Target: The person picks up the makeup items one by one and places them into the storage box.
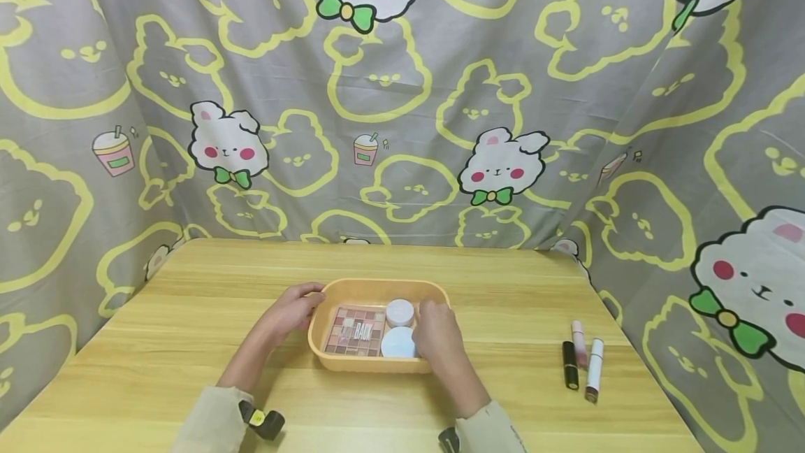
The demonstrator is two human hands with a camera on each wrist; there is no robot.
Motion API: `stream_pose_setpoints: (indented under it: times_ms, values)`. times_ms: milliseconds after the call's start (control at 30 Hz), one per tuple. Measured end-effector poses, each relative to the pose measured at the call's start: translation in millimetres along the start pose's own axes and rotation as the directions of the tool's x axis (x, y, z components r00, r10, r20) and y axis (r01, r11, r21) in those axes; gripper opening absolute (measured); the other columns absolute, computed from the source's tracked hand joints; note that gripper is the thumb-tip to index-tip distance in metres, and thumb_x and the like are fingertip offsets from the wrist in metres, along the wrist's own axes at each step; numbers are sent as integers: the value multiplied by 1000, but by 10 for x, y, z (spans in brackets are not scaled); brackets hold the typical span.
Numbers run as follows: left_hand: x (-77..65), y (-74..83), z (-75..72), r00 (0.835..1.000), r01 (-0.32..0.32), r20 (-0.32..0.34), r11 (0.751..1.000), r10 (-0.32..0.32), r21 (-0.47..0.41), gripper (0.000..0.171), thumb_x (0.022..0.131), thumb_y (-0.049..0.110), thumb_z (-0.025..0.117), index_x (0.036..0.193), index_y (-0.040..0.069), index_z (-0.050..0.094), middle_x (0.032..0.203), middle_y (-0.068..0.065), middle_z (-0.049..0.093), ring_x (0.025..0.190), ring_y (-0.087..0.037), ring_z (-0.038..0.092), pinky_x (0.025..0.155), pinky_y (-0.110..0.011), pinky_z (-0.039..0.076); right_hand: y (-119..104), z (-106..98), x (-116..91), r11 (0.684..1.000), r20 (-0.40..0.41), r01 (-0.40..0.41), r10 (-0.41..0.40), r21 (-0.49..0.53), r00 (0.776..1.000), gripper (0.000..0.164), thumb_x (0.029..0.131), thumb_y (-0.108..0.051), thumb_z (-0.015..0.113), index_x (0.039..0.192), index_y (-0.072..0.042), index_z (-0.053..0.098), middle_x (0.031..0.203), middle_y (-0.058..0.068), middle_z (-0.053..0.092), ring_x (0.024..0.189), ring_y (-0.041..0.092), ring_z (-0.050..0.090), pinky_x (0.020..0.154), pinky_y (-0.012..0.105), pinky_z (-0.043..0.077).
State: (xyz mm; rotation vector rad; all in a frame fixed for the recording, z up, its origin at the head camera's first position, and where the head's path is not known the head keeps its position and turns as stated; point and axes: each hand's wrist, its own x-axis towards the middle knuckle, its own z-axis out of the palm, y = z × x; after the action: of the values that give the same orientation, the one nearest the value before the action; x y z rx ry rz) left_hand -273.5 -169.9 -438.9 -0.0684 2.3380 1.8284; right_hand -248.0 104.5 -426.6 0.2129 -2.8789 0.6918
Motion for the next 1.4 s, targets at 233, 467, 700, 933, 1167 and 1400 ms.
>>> stream_pose_setpoints:
  times_ms: [233,467,700,933,1167,1400]
  values:
    - [-3,7,0,1000,-3,-6,1000,3,13,36,105,16,48,135,-1,59,118,-22,66,99,-24,68,78,-39,61,-14,2,-12,999,57,-3,1,35,998,37,83,9,61,55,-11,49,53,-4,35,53,12,36,48,24,25]
    - [-12,11,-3,1000,-1,-8,1000,1,21,36,105,17,49,134,0,59,113,-21,66,95,-23,67,75,-37,60,-17,-11,-18,999,66,0,-2,39,998,33,81,10,62,56,-9,52,54,-3,38,54,13,38,48,24,26]
    - [-19,16,-6,1000,0,-9,1000,0,23,36,105,17,49,134,0,59,115,-21,66,97,-24,67,76,-37,60,-34,-71,-18,996,108,-55,47,71,993,20,82,3,65,65,-7,60,59,1,51,57,15,47,49,24,35]
    - [-28,28,-11,1000,1,-5,1000,-1,25,37,105,17,48,136,-1,58,121,-23,65,102,-26,68,78,-39,61,-16,-198,-21,989,34,-49,44,138,998,30,86,-6,71,113,8,68,85,14,68,71,20,60,60,32,51]
    - [-33,25,-10,1000,8,-1,1000,-8,24,37,105,18,49,136,0,58,120,-22,65,101,-25,67,78,-39,60,37,-303,-30,987,-32,-29,35,160,999,32,89,-12,69,116,6,69,80,6,68,71,18,60,64,33,50]
    - [-32,25,-14,1000,10,8,1000,-10,23,38,105,19,49,138,0,56,120,-21,65,101,-24,66,78,-38,60,142,-431,-52,985,-33,-53,59,164,998,32,93,-14,66,118,5,68,83,7,69,69,18,59,62,31,49]
